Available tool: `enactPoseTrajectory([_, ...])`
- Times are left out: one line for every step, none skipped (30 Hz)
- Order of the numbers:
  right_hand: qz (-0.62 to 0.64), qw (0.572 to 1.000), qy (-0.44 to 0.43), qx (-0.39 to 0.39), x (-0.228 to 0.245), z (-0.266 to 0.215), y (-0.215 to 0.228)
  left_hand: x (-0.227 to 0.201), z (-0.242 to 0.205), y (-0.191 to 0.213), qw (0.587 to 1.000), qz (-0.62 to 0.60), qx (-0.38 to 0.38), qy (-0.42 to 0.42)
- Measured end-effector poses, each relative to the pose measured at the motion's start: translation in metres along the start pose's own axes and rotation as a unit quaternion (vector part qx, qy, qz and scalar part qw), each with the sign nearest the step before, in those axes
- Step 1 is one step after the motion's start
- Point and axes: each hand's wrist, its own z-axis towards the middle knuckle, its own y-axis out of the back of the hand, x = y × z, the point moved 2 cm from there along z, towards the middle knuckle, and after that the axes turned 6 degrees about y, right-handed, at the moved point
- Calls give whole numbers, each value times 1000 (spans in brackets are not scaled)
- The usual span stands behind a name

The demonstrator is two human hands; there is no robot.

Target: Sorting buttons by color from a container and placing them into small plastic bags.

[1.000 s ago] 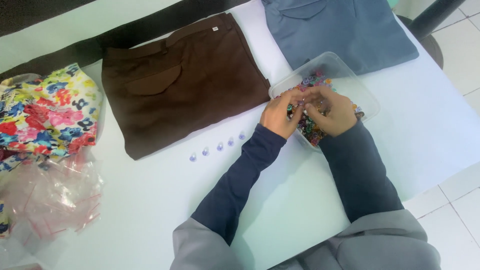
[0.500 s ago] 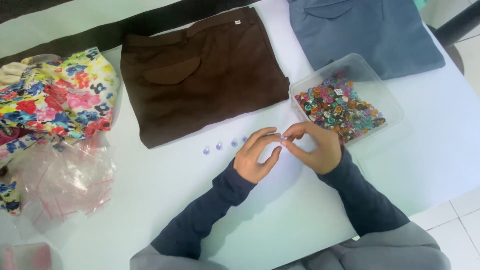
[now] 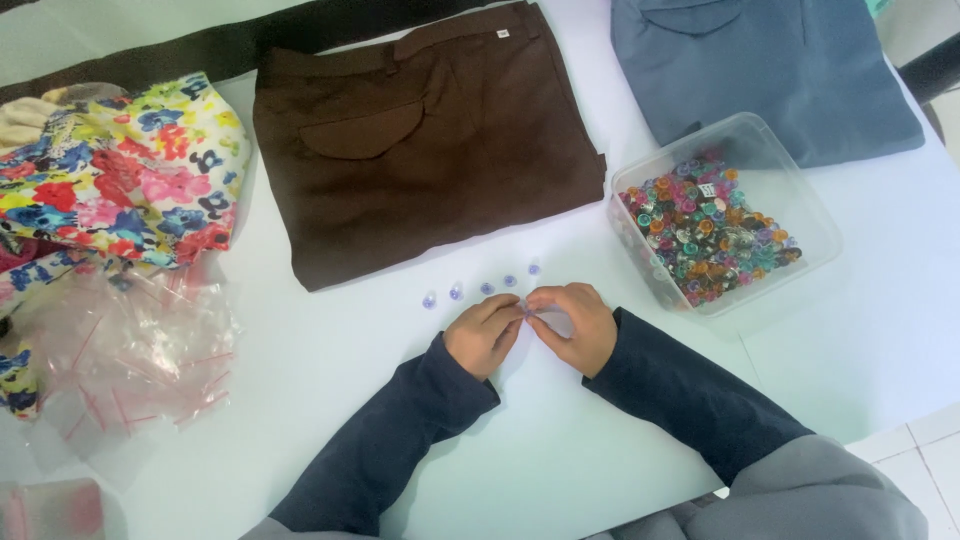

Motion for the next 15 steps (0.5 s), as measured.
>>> enactPoseTrajectory([0,1000,0,1,-4,-2,-3,-2,0,1,1000,0,0,1])
enactPoseTrajectory([-14,1000,4,17,-8,-4,-6,-3,0,1,1000,7,-3,2])
enactPoseTrajectory([-28,999,8,34,-12,-6,-9,-5,-1,2,1000,14,-7,4])
enactPoseTrajectory([-29,999,8,33,-12,-5,-8,-4,-1,1,1000,14,-6,3])
enactPoseTrajectory([-42,998,20,37,-11,-4,-7,-3,-2,-1,1000,21,-4,8])
enactPoseTrajectory([-55,997,33,41,-10,-3,-6,-2,-3,-2,999,29,-2,13])
enactPoseTrajectory([-55,997,32,39,-11,-4,-6,-5,-1,1,1000,29,0,12])
enactPoseTrajectory([-50,997,30,43,-12,-5,-6,-7,1,4,999,28,3,23])
enactPoseTrajectory([-45,998,28,46,-13,-6,-6,-10,2,6,999,27,6,35])
enactPoseTrajectory([-45,998,28,44,-11,-4,-3,-10,2,7,999,28,6,33])
enactPoseTrajectory([-44,997,48,37,-7,-2,0,-10,2,8,999,34,-11,19])
enactPoseTrajectory([-42,996,68,31,-4,-1,3,-11,3,8,999,39,-29,5])
enactPoseTrajectory([-43,996,69,29,-2,-1,4,-19,7,18,999,40,-30,3])
enactPoseTrajectory([-54,995,83,-3,1,-1,6,-29,12,28,998,48,-39,-12])
enactPoseTrajectory([-66,993,97,-35,4,-1,8,-38,17,37,997,56,-48,-28])
